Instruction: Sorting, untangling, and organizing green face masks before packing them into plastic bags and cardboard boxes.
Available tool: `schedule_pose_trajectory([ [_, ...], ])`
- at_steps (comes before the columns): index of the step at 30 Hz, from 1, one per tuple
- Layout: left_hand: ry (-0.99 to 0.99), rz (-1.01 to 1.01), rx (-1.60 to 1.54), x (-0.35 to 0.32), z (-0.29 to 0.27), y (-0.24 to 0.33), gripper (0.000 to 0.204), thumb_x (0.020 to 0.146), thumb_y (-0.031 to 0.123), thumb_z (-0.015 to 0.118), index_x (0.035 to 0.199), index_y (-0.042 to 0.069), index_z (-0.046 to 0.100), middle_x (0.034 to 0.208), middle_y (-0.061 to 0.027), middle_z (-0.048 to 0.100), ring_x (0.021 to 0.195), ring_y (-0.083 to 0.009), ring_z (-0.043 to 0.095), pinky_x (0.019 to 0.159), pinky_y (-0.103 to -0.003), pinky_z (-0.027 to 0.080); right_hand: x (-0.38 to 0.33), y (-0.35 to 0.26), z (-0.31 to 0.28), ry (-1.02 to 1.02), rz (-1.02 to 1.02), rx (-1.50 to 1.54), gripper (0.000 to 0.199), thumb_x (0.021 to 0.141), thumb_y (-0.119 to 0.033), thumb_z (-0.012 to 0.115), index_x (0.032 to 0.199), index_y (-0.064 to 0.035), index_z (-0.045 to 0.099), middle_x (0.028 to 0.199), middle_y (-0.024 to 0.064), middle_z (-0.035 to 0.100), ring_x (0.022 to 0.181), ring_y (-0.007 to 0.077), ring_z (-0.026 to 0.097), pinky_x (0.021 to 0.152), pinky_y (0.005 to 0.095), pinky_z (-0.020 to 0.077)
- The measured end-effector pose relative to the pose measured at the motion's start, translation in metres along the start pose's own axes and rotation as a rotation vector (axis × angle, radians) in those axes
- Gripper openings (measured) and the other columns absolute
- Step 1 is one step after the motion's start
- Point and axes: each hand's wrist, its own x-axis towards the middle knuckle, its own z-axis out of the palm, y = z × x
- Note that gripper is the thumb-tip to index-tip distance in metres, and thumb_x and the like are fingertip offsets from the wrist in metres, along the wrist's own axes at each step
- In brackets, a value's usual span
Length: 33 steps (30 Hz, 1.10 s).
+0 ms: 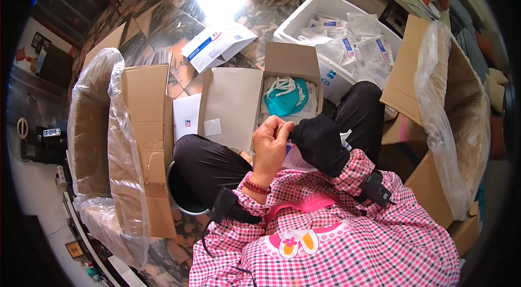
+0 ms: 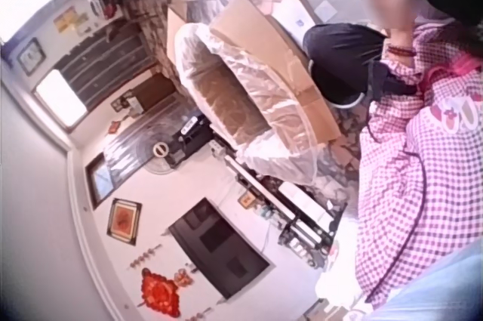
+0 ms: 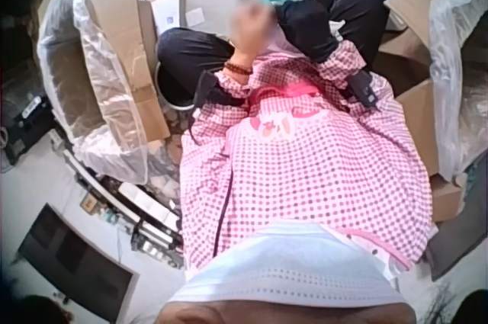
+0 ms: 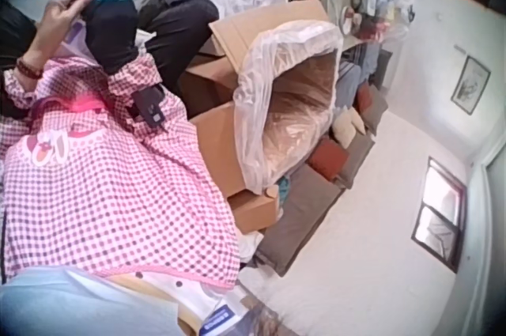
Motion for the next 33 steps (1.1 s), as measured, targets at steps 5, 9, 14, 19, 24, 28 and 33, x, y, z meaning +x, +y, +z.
schedule_pose_trajectory([
  [5, 0.061, -0.182, -0.172, 0.009, 0.0, -0.037, 0.024, 0.094, 0.016, 0.07, 0.074, 0.008, 0.058, 0.065, 0.0103, 0.047, 0.056, -0.0009, 0.037, 0.05, -0.021, 0.029, -0.002, -0.025, -0.008, -0.037, -0.195, -0.021, 0.011, 0.075, -0.015, 0.067, 0.085, -0.0129, 0.07, 0.068, 0.0062, 0.059, 0.063, 0.0266, 0.061, 0.06, 0.0409, 0.0463],
  [9, 0.171, -0.156, 0.052, 0.024, -0.004, -0.071, 0.024, 0.09, 0.017, 0.072, 0.074, 0.006, 0.06, 0.063, 0.006, 0.053, 0.056, -0.0032, 0.045, 0.051, -0.023, 0.036, 0.001, -0.027, -0.013, -0.015, -0.156, 0.015, 0.016, 0.074, -0.016, 0.07, 0.09, -0.0135, 0.073, 0.071, 0.0067, 0.061, 0.063, 0.0259, 0.061, 0.06, 0.0395, 0.0462],
  [14, 0.259, -0.137, 0.448, 0.04, -0.016, -0.071, 0.021, 0.086, 0.019, 0.07, 0.08, 0.001, 0.064, 0.071, -0.0202, 0.066, 0.067, -0.0388, 0.065, 0.062, -0.046, 0.05, 0.007, -0.047, -0.049, -0.056, -0.173, -0.009, 0.016, 0.076, -0.015, 0.071, 0.091, -0.0138, 0.075, 0.07, 0.0076, 0.062, 0.065, 0.0263, 0.062, 0.057, 0.039, 0.0442],
  [19, 0.099, -0.004, 0.66, 0.029, -0.026, -0.053, 0.019, 0.089, 0.019, 0.071, 0.085, 0.001, 0.066, 0.081, -0.0141, 0.069, 0.079, -0.036, 0.067, 0.075, -0.045, 0.053, 0.003, -0.009, -0.041, -0.023, 0.029, 0.083, 0.014, 0.08, -0.01, 0.07, 0.093, -0.0095, 0.074, 0.073, 0.0105, 0.063, 0.071, 0.0297, 0.064, 0.064, 0.0422, 0.0483],
  [24, 0.28, 0.549, 0.775, 0.025, -0.035, 0.004, 0.021, 0.083, 0.013, 0.079, 0.098, 0.003, 0.069, 0.081, -0.005, 0.071, 0.074, -0.0274, 0.069, 0.075, -0.035, 0.056, 0.003, 0.029, -0.028, 0.04, 0.081, 0.262, 0.01, 0.084, -0.007, 0.068, 0.094, -0.0043, 0.071, 0.081, 0.0113, 0.067, 0.075, 0.0307, 0.064, 0.07, 0.0402, 0.0501],
  [28, -0.288, 0.166, 0.156, 0.007, -0.034, 0.008, 0.016, 0.085, 0.005, 0.078, 0.097, 0.001, 0.069, 0.095, -0.0065, 0.072, 0.082, -0.009, 0.069, 0.068, -0.022, 0.057, 0.012, 0.03, -0.024, 0.083, 0.09, 0.171, 0.008, 0.082, -0.016, 0.074, 0.086, -0.0095, 0.074, 0.079, 0.0088, 0.069, 0.071, 0.0293, 0.064, 0.065, 0.0405, 0.0484],
  [33, -0.349, -0.068, -0.07, 0.0, -0.025, -0.005, 0.019, 0.092, 0.009, 0.072, 0.109, 0.001, 0.07, 0.093, -0.0039, 0.072, 0.082, -0.0093, 0.068, 0.069, -0.024, 0.058, 0.018, 0.031, -0.022, 0.071, 0.035, 0.115, 0.009, 0.081, -0.02, 0.076, 0.085, -0.0114, 0.074, 0.075, 0.008, 0.068, 0.068, 0.0291, 0.064, 0.062, 0.0411, 0.0477],
])
